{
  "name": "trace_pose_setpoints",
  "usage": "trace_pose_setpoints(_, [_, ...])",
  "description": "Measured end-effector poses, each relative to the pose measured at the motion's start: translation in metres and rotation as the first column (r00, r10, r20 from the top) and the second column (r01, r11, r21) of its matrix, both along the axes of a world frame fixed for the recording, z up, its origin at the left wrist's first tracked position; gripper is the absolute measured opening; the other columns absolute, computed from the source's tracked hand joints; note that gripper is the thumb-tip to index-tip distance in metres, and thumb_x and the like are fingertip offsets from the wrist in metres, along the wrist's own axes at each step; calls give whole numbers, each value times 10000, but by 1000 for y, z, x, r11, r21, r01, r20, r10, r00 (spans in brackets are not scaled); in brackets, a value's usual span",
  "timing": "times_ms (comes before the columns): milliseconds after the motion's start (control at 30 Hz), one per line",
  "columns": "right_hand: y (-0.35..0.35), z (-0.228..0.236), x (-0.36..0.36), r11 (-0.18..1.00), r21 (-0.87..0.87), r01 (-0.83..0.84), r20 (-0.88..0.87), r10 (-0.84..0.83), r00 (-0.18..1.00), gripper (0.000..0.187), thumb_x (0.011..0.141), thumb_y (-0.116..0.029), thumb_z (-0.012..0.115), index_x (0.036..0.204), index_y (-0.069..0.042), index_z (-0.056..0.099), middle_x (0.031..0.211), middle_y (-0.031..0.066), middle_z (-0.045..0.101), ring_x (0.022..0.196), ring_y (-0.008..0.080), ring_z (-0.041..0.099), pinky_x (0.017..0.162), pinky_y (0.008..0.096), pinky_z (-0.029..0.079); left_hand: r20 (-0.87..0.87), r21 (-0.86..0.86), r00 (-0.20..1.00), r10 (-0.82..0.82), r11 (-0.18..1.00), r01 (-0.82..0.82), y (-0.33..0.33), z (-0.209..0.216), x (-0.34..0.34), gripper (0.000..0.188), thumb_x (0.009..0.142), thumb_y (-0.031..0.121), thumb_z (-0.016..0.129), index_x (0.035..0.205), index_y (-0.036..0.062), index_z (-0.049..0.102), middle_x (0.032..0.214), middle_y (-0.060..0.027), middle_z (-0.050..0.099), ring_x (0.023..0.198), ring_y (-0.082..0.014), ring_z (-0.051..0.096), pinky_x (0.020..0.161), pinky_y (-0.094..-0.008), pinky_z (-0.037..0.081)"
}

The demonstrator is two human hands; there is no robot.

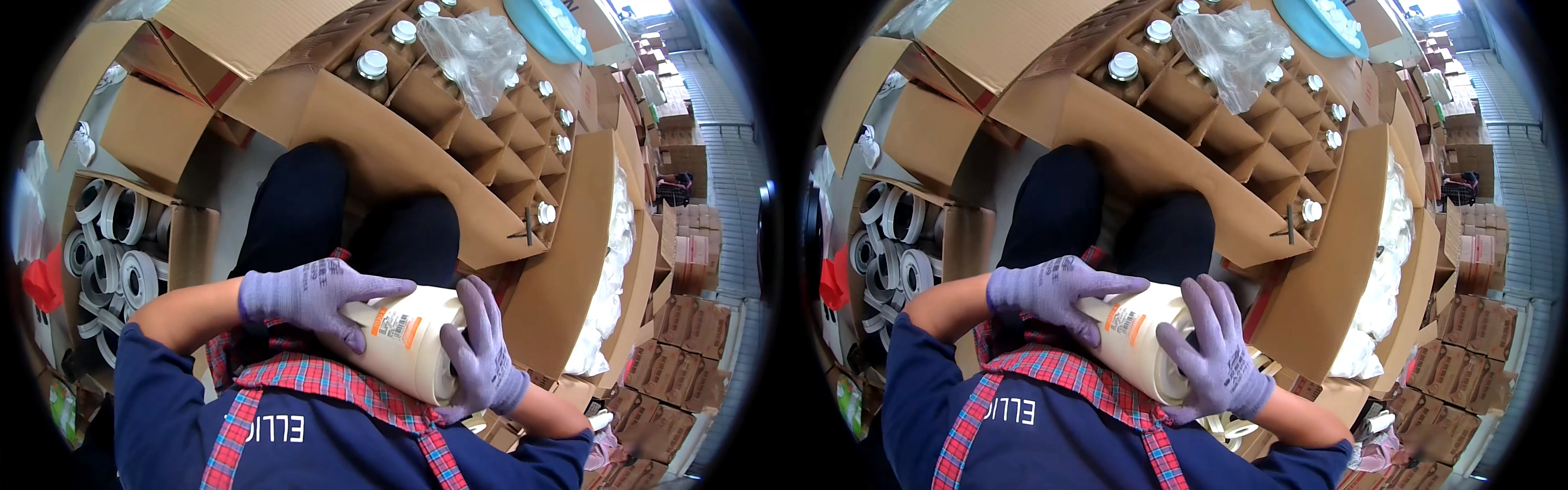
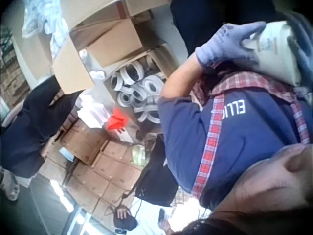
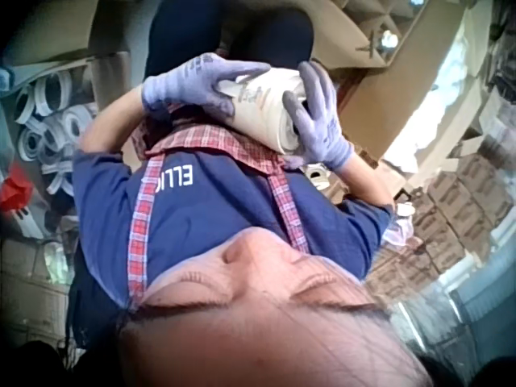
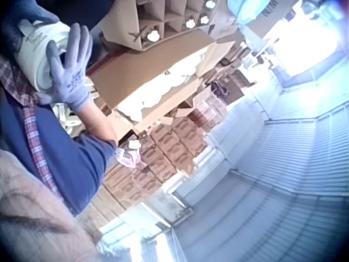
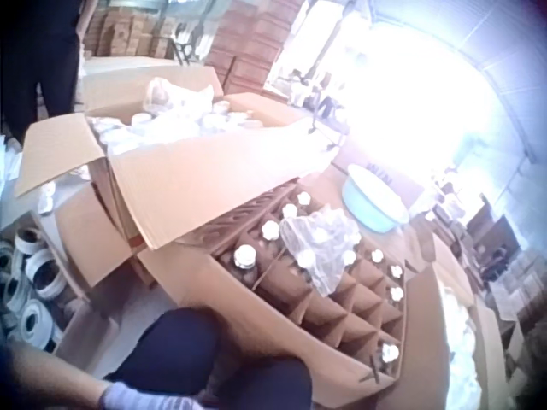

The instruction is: The person assembles white thermos-style containers by inserting black rubber seals, screwing on lids, and placing each unit into a plastic bag. The person then places the packaged units into a cardboard box with dividers.

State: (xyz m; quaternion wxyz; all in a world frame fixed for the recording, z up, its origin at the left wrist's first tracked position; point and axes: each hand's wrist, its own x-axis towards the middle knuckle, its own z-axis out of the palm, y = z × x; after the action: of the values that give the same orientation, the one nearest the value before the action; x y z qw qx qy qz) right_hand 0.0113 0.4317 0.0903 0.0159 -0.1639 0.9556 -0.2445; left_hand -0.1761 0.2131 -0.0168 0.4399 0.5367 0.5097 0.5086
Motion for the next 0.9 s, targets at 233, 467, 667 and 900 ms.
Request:
trace_pose_setpoints(233, [19,-38,5,894,-228,385,261,-325,909,1138,785,-632,641,1563,74,204,1612,333,175,1505,466,195,1213,505,176,-433,74,815,384,917,-393,-2,8,73,890,838,321,758,1528,-23,311,968,-196,673,870,-345,691,792,-425,549])
trace_pose_setpoints(467, [29,-52,-38,350,-453,820,733,-379,566,744,972,-304,556,1554,58,269,1588,265,314,1507,324,259,1216,341,195,-615,-123,743,265,898,-422,19,24,96,847,851,216,713,1543,-31,290,942,-191,653,805,-345,669,724,-425,546])
trace_pose_setpoints(667, [21,-2,-1,989,-96,115,191,-95,977,1204,740,-870,565,1500,40,356,1562,411,169,1434,614,176,1167,651,164,15,87,992,123,988,-124,-9,3,13,991,778,234,833,1577,49,277,1119,-221,684,978,-351,708,879,-388,550])
trace_pose_setpoints(900, [19,-24,-17,959,-183,215,101,-199,975,1001,767,-556,678,1519,26,364,1525,375,307,1389,545,334,1163,537,272,-236,-120,946,221,960,-254,-4,20,27,1022,723,325,849,1548,31,324,1096,-278,667,998,-400,692,886,-400,541])
